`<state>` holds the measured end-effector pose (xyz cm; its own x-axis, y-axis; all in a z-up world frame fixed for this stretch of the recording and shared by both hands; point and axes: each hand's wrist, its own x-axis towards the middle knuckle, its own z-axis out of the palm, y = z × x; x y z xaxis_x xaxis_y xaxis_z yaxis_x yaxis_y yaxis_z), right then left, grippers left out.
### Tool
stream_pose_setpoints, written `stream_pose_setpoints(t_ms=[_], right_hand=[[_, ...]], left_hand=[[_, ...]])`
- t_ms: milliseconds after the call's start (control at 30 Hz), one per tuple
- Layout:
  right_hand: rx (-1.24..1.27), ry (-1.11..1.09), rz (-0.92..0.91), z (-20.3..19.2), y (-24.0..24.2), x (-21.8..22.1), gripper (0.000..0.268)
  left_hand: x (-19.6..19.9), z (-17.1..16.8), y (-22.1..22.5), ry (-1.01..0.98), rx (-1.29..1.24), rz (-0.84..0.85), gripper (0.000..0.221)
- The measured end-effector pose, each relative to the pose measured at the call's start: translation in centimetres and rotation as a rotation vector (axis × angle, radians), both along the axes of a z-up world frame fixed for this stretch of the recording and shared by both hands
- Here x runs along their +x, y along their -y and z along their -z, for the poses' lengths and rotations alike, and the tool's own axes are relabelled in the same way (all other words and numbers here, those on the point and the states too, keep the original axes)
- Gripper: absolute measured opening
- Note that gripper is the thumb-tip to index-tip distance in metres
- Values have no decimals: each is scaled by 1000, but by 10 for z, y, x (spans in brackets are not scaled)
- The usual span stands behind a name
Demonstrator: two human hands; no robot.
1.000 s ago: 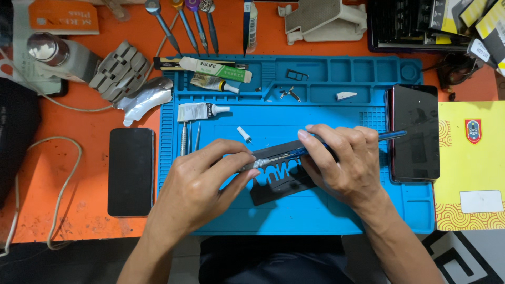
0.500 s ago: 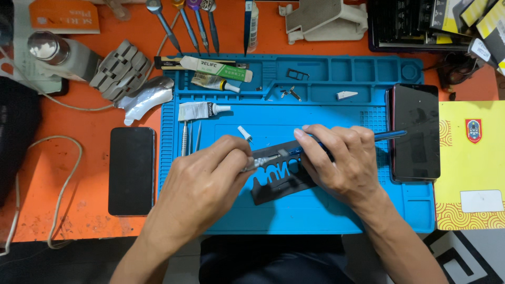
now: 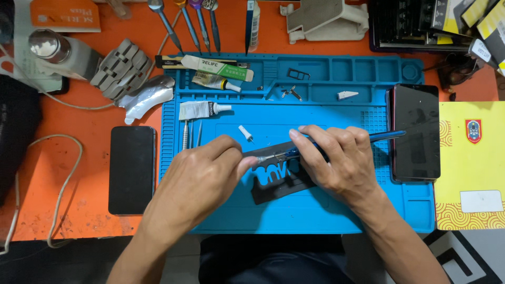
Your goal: The person handles a red smartphone, then a blue smartphone, using a prying tool to separate the back cover. They use a screwdriver to remove screws from the device frame and continue disassembling the phone to expose the internal components, including the battery and motherboard.
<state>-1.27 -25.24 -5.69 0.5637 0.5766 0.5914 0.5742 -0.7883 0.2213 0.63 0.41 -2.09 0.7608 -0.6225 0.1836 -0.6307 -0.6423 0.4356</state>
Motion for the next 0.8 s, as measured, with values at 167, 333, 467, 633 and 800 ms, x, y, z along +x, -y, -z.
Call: stream_pose_setpoints(t_ms=[167, 333, 467, 633, 800], right_hand=[[1, -3, 0, 2, 1, 0, 22], [-4, -15, -1, 1, 1, 0, 23], [-8, -11, -2, 1, 1, 0, 23], [-3, -20, -3, 3, 2, 0, 24], [9, -13, -4, 3, 2, 0, 24]], left_hand=[[3, -9, -2, -86, -24, 27, 32], [0, -2, -1, 3, 37, -13, 39], [3, -8, -1, -50, -35, 31, 32], [0, -3, 0, 49, 32, -13, 40], [4, -8, -2, -10, -74, 42, 31]])
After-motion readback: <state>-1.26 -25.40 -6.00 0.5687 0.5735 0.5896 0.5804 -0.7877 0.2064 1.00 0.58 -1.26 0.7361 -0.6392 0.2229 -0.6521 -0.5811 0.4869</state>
